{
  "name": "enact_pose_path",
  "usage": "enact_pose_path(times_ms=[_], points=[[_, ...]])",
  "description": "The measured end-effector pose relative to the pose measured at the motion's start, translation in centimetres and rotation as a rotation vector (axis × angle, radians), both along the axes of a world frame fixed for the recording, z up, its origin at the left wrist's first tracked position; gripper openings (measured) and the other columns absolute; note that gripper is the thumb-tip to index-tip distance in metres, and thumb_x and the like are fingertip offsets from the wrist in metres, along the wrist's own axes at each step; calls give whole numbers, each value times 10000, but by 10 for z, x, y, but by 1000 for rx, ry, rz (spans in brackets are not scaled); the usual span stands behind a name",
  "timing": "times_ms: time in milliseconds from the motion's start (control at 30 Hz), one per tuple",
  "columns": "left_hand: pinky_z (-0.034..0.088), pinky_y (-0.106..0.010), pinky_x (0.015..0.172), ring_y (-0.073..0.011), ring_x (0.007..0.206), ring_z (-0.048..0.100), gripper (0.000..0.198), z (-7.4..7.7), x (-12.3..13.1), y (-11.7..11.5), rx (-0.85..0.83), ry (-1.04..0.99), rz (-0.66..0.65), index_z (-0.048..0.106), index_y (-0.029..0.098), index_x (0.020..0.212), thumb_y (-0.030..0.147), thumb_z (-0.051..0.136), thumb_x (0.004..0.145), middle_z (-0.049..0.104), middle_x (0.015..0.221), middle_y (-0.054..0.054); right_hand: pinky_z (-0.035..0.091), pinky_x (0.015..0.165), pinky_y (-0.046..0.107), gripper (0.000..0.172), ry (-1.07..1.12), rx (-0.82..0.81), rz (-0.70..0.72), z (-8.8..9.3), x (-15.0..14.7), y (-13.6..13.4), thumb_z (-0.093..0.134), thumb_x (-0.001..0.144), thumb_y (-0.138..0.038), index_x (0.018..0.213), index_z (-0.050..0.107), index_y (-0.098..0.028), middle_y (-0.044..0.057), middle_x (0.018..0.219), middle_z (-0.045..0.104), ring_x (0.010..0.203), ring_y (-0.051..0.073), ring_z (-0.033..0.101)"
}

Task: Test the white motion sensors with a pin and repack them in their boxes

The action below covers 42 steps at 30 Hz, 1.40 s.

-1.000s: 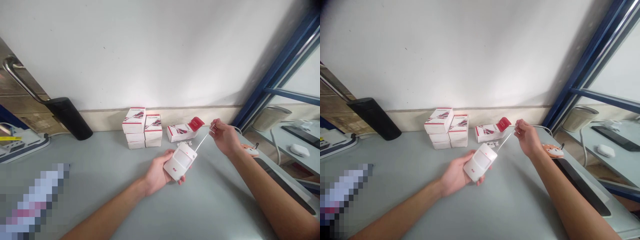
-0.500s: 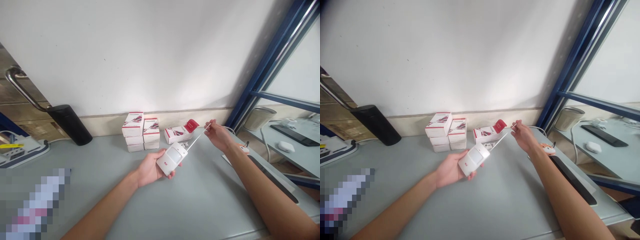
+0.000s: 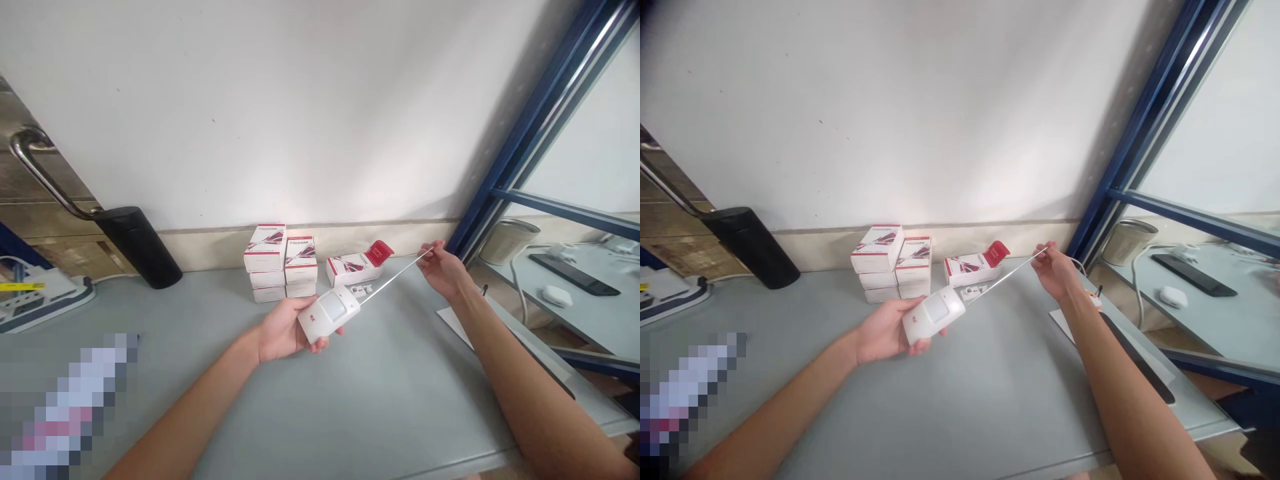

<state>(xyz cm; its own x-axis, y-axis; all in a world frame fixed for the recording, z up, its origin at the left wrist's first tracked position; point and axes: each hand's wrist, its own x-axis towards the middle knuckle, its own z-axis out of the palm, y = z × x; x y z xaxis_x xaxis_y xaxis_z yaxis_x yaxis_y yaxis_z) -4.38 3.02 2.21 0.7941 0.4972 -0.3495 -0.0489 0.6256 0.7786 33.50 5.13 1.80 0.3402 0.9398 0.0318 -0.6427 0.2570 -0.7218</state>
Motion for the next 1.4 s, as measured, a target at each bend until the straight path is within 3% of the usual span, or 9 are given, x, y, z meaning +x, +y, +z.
enact_pose_path(times_ms=[133,367,500,633,800,933,1133,1233,1400], points=[[380,-303,554,-203,599,615,507,-4,0,2,-5,42,23,608,108,1362,464,468,1030,744,1050,-203,405,445,135,295,-11,8,1,-4,1,2,815,920,-281,815,546,-217,-72,704,477,534,38,470],[461,-355,640,-270,666,697,387,-8,7,-3,27,20,46,562,148,1274,407,461,1005,748,1060,-200,455,493,135,257,-47,9,-64,-9,0,4,870,856,-349,935,653,-236,-61,785,554,563,35,476],[480,-375,662,-312,729,734,244,-8,8,-5,26,1,75,505,206,1175,342,497,973,755,1066,-191,478,515,152,273,-130,-28,-174,-11,-2,5,868,829,-414,966,695,-252,-38,841,617,609,51,529],[484,-374,667,-325,773,747,259,-7,9,-6,19,-2,95,506,201,1189,322,523,961,747,1074,-187,456,499,202,259,-262,-68,-292,-14,-10,5,808,845,-453,1000,730,-260,-15,860,653,622,82,560],[477,-364,622,-310,696,730,321,-7,9,-8,14,27,115,518,180,1237,332,523,953,749,1027,-200,364,493,259,155,-454,-40,-456,-18,-37,0,731,870,-405,857,712,-251,-21,808,622,574,96,476],[468,-358,636,-290,696,721,333,-10,10,-8,-4,7,198,528,180,1258,321,508,957,740,1047,-189,362,554,280,202,-636,-12,-410,-19,-76,-14,766,869,-404,782,725,-227,-22,682,568,605,125,471],[445,-368,626,-303,661,712,249,-17,8,-6,-16,-46,189,524,198,1164,329,473,958,743,1007,-197,403,590,302,327,-811,-33,-556,-17,-109,-36,663,967,-549,937,758,-238,-11,660,548,637,164,528],[439,-360,614,-300,656,713,226,-18,8,-7,-28,-49,218,528,200,1132,348,487,965,746,1026,-203,443,634,319,334,-884,-38,-492,-22,-114,-39,662,968,-560,953,762,-242,20,755,658,684,184,574],[426,-356,598,-292,637,701,265,-17,12,-9,-25,-70,311,536,177,1176,340,475,977,737,1025,-193,493,695,345,279,-1047,75,-196,-28,-133,-52,642,994,-510,965,774,-265,46,930,751,787,219,633]])
